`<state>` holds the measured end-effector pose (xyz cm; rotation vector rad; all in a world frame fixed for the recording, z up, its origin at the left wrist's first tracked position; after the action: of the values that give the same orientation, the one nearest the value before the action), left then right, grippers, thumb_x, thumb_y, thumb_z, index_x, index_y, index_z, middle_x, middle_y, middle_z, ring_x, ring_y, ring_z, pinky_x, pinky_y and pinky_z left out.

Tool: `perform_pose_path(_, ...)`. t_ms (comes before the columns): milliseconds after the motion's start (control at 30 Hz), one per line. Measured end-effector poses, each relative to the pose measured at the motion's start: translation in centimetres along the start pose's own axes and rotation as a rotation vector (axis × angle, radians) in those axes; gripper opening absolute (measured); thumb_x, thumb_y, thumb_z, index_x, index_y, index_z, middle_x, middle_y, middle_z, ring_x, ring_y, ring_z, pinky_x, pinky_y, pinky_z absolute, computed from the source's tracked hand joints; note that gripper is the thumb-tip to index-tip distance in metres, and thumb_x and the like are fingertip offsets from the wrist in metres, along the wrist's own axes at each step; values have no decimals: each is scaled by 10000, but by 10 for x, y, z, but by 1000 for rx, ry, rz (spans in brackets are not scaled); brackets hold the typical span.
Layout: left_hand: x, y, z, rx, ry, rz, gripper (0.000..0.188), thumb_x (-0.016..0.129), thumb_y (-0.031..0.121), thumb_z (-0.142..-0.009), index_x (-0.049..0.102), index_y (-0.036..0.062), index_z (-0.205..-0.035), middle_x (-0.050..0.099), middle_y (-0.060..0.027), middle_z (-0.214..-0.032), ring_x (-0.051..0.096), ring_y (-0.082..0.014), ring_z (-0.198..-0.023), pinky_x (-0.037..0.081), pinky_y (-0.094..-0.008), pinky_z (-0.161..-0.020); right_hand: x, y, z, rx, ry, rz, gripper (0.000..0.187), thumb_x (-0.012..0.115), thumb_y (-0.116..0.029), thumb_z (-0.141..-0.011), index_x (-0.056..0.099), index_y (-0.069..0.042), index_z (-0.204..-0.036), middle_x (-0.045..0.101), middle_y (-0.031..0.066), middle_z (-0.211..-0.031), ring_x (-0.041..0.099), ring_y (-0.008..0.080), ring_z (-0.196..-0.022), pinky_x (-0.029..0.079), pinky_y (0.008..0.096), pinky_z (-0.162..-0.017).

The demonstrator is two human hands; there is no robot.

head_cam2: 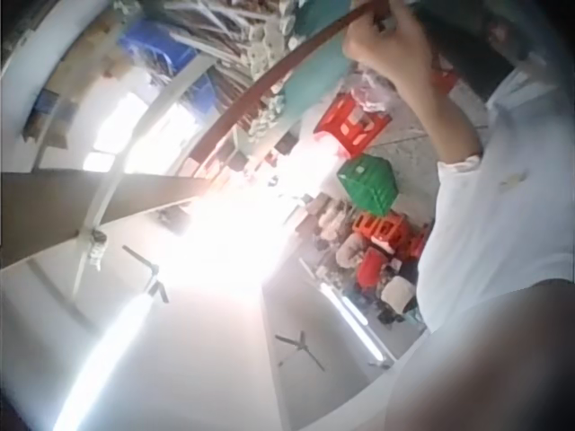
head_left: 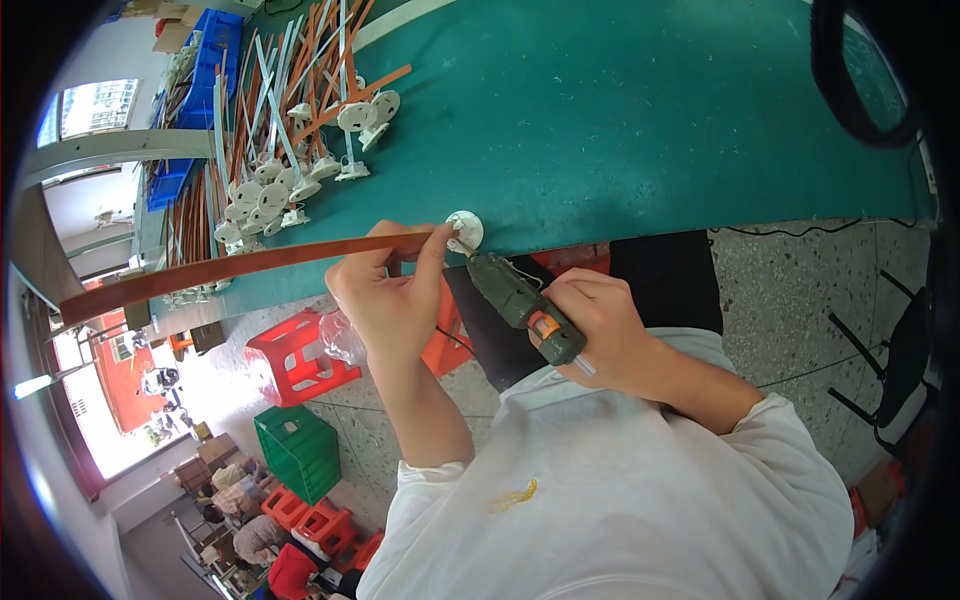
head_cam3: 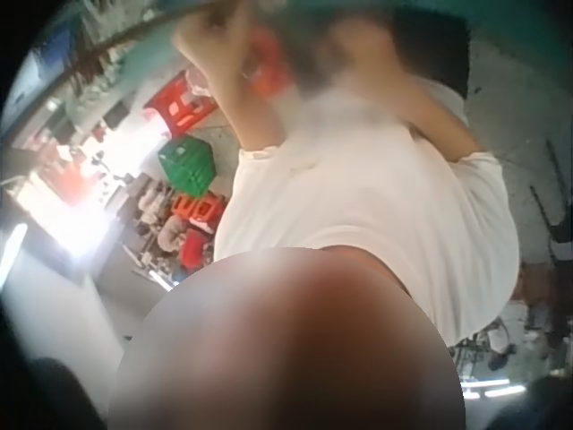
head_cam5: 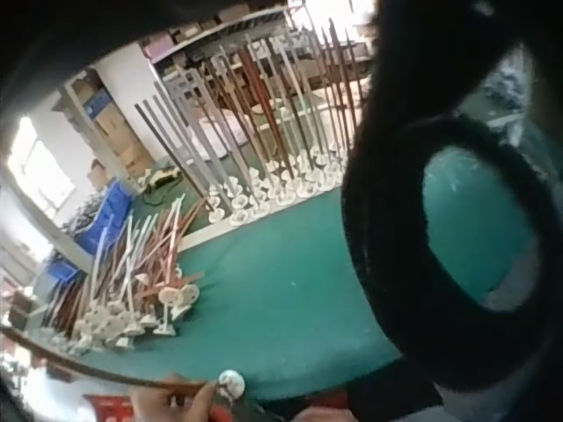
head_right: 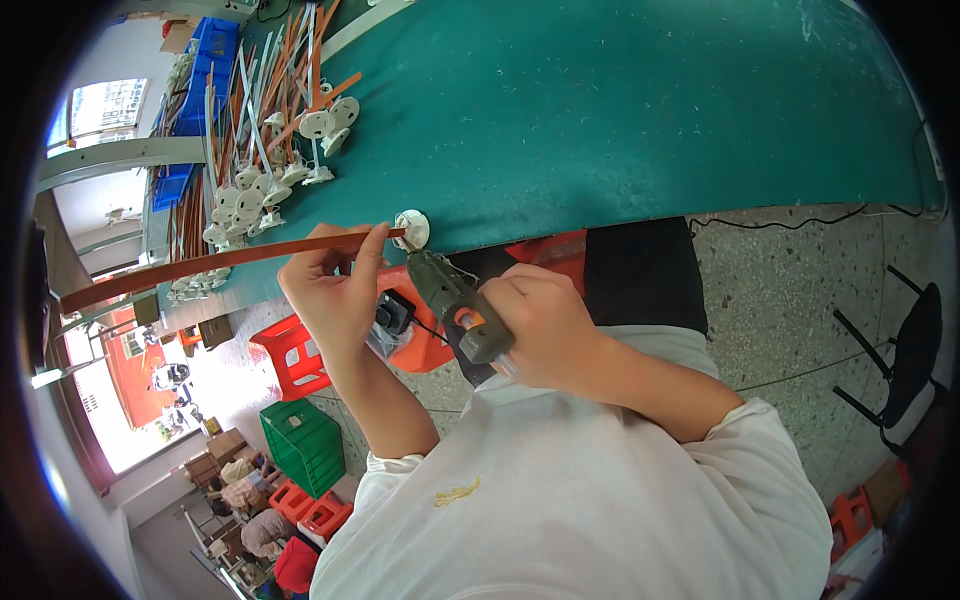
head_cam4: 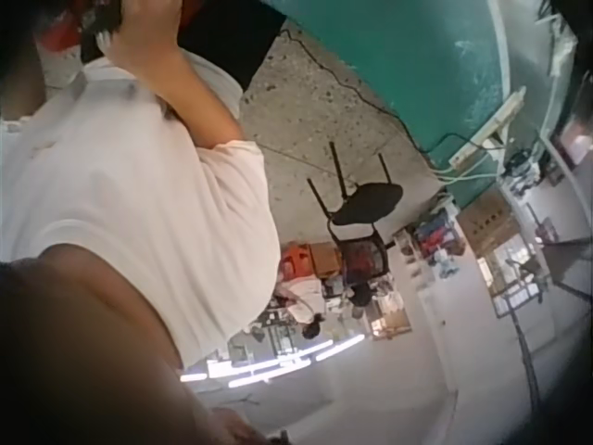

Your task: Using a hot glue gun to attach circular plastic bases onto thin plastic rods.

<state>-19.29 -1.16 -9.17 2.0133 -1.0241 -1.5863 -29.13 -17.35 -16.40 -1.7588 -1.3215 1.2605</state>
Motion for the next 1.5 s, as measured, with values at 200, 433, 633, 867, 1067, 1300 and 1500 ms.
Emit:
perform_pose_path(200, 0, -1, 0, -2, -6, 1, 62, 798, 6, -766, 740, -13, -775, 679, -59, -611, 660, -100, -557, 446, -208, -525, -4, -1, -2, -13, 41, 6, 235, 769, -25, -646, 603, 8, -808, 606, 128, -725, 623, 330, -677, 520, 384, -593)
perform_pose_path(433, 0, 0, 0, -22, -23, 1, 64, 799, 1, -764, 738, -17, -776, 686, -65, -626, 665, -104, -564, 447, -208, -530, -4, -2, -1, 21, -38, 45, 256, 754, -34, -663, 616, 17, -872, 622, 147, -785, 632, 338, -738, 526, 394, -638)
perform_pose_path(633, 1, 1, -1, -6, -13, 23, 73, 802, -4, -760, 731, -20, -770, 696, -72, -642, 675, -110, -574, 460, -216, -544, -16, -9, -12, 133, -172, 58, 247, 730, -61, -695, 606, 18, -893, 627, 143, -780, 628, 349, -708, 519, 406, -620)
perform_pose_path(867, -4, -1, -3, 10, 13, 8, 83, 809, 2, -751, 726, -3, -757, 693, -92, -642, 663, -113, -564, 445, -229, -530, -37, -32, -48, 267, -535, 384, 188, 713, -86, -735, 615, 5, -867, 652, 181, -803, 636, 399, -696, 491, 454, -585)
perform_pose_path(1067, -16, -3, -7, 27, 92, 156, 70, 796, -1, -774, 726, -3, -774, 699, -51, -658, 644, -77, -599, 418, -229, -529, -108, 27, -39, 387, 21, -219, 186, 665, -121, -871, 658, 2, -1010, 710, 112, -881, 603, 180, -559, 476, 303, -500)
perform_pose_path(1300, -61, 34, -96, 131, 271, 384, 95, 742, 29, -867, 730, -51, -918, 727, -83, -740, 682, -111, -673, 510, -225, -625, -201, 91, -30, 326, 599, -719, 191, 550, -135, -945, 610, 17, -1046, 659, 193, -1062, 556, 148, -593, 440, 265, -516)
perform_pose_path(1500, 22, 30, -195, 183, 14, -32, 197, 783, 186, -829, 757, -1, -887, 746, -90, -746, 699, -155, -638, 528, -278, -640, -202, 103, -26, 320, 670, -890, 186, 550, -142, -936, 596, -2, -1051, 637, 191, -1084, 547, 141, -582, 439, 270, -511)
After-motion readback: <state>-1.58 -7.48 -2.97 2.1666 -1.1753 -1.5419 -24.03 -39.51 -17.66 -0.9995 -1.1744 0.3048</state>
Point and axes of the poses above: each hand's wrist, its own z-axis away from the middle knuckle, its own x-axis out of the palm, y = z × x, the point moved 6 cm from there along -z, towards the middle knuckle
